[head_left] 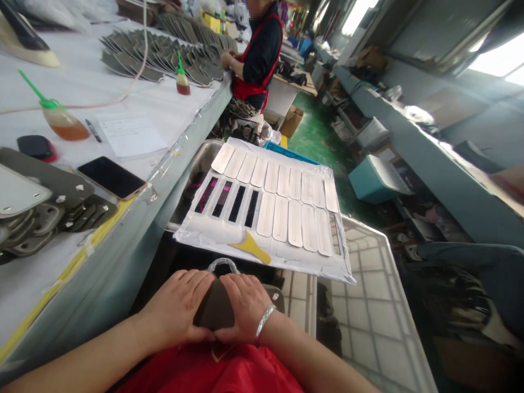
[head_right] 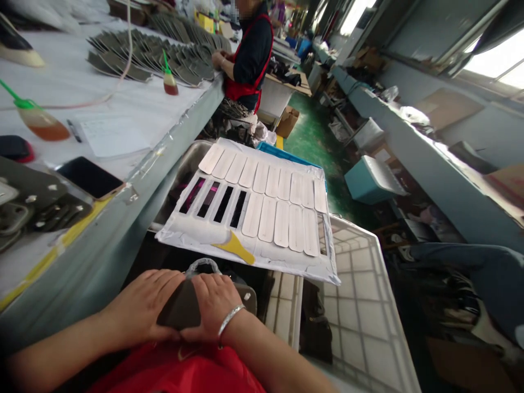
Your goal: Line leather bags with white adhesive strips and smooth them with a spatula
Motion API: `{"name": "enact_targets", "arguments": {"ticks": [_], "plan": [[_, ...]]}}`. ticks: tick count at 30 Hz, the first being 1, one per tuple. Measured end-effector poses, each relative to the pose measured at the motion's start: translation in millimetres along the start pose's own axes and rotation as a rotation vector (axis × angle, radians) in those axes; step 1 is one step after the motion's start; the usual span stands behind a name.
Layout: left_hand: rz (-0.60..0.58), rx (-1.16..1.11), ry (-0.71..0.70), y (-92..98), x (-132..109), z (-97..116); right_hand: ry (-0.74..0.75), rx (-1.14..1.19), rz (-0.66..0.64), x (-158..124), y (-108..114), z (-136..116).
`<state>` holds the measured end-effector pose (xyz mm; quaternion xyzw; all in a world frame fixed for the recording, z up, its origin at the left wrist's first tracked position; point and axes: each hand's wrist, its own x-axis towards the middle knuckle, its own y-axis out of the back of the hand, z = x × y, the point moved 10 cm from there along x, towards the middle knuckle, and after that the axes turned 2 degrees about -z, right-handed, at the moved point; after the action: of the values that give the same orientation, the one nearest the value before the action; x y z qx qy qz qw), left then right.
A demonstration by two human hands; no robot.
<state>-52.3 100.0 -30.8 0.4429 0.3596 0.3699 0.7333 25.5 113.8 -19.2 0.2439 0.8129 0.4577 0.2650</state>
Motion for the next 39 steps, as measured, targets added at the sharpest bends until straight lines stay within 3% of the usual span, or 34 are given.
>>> {"name": "enact_targets", "arguments": {"ticks": [4,9,15,18,19,20,22,24,26,28,31,33,39], "plan": [[-0.023,0.022,0.020,-3.2,-0.4,-3.6,-0.034,0.053,-0.060,-2.1,6.1,14.1],[-0.006,0.023,0.018,-4.6,1.7,-2.1,-0.251,-0.073,-0.112,3.0,3.6,42.0],[0.024,-0.113,-0.002,2.7,-1.7,0.3,-0.281,-0.069,-0.044,2.2,5.9,34.6],[0.035,-0.502,-0.011,28.1,-1.8,-19.1,-0.207,0.271,0.068,-6.3,37.6,32.6],[0.085,-0.660,0.020,43.0,-1.7,-31.5,-0.187,0.412,0.147,-12.2,55.4,35.6],[0.206,-0.775,0.084,62.5,-3.4,-48.2,-0.202,0.523,0.263,-20.9,75.6,43.7],[0.458,-0.704,0.202,98.0,-11.3,-70.2,-0.274,0.554,0.519,-43.9,110.7,62.4],[0.527,-0.479,0.234,109.0,-11.9,-62.2,-0.312,0.405,0.598,-56.6,119.9,66.9],[0.417,-0.330,0.161,89.1,-0.5,-33.5,-0.298,0.173,0.497,-52.6,101.7,58.3],[0.287,-0.252,0.091,57.2,10.1,-5.4,-0.253,-0.025,0.307,-41.7,66.7,46.7],[0.160,-0.156,0.058,23.9,17.1,15.7,-0.233,-0.165,0.125,-35.0,29.8,40.1],[0.118,-0.109,0.056,17.9,17.7,17.0,-0.241,-0.201,0.115,-37.1,27.2,39.2],[0.088,-0.041,0.121,23.2,15.7,4.8,-0.276,-0.221,0.145,-33.4,32.8,32.0]]}}
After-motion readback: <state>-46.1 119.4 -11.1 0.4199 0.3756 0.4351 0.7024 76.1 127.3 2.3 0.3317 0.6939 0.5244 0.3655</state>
